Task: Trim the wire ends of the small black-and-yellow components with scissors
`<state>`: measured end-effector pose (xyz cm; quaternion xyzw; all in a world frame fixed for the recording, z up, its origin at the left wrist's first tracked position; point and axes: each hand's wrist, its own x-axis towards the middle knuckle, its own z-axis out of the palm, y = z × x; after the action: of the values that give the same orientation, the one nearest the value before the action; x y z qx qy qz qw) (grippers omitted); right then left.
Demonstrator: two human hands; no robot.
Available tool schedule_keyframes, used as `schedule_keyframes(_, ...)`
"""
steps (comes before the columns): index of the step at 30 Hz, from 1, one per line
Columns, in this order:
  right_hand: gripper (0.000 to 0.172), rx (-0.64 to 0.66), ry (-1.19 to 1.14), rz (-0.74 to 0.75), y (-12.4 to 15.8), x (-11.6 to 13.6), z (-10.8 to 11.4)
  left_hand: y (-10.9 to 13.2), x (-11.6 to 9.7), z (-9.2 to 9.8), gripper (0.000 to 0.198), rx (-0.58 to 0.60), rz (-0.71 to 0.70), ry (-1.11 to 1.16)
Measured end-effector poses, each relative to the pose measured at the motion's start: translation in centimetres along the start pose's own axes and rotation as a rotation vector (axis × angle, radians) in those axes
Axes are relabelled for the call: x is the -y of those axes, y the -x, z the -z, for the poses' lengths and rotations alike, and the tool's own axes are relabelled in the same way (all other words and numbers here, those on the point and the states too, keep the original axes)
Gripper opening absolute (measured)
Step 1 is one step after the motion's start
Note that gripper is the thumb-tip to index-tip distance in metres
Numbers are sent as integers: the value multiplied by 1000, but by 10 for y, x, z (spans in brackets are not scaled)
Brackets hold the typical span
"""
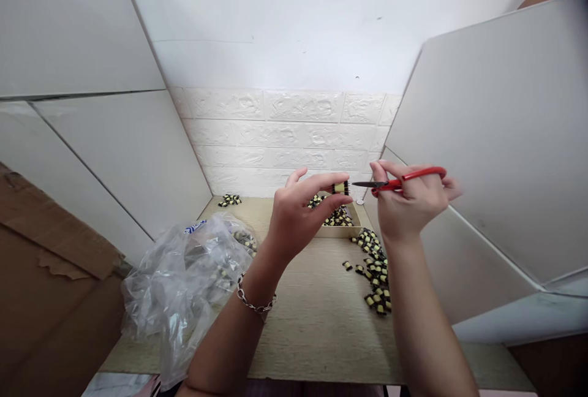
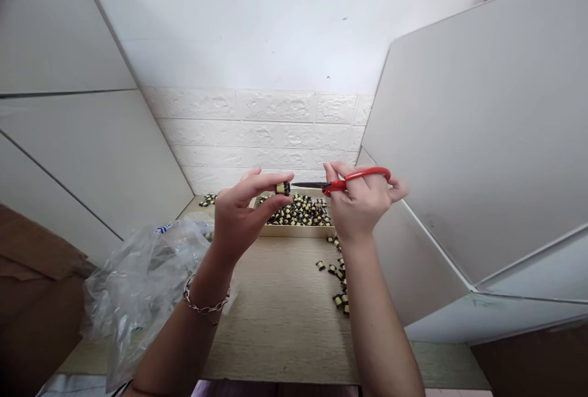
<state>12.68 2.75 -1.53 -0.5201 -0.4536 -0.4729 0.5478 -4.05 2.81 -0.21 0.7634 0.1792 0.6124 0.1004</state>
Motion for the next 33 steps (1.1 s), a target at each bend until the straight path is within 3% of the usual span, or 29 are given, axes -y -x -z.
schedule_keyframes(4,16,22,-23,-18,0,2,-1,0,4,-3,23,17,96,161)
schedule_keyframes(7,17,177,-112,-107,-1,3,-1,0,10,-7,24,54,324,549)
schedule_keyframes(11,26,396,-337,-352,-3,6,1,1,13,-13,28,148,576,1012)
schedule_keyframes(18,29,554,-522,-542,-4,18,10,6,6,-18,39,264,830,1318)
schedule_keyframes(25,22,567,-615,-648,-11,27,21,7,5,-19,32,324,847,1483)
schedule_keyframes(33,16,532,-625,-583,-21,33,36,8,3,-20,35,331,827,1416)
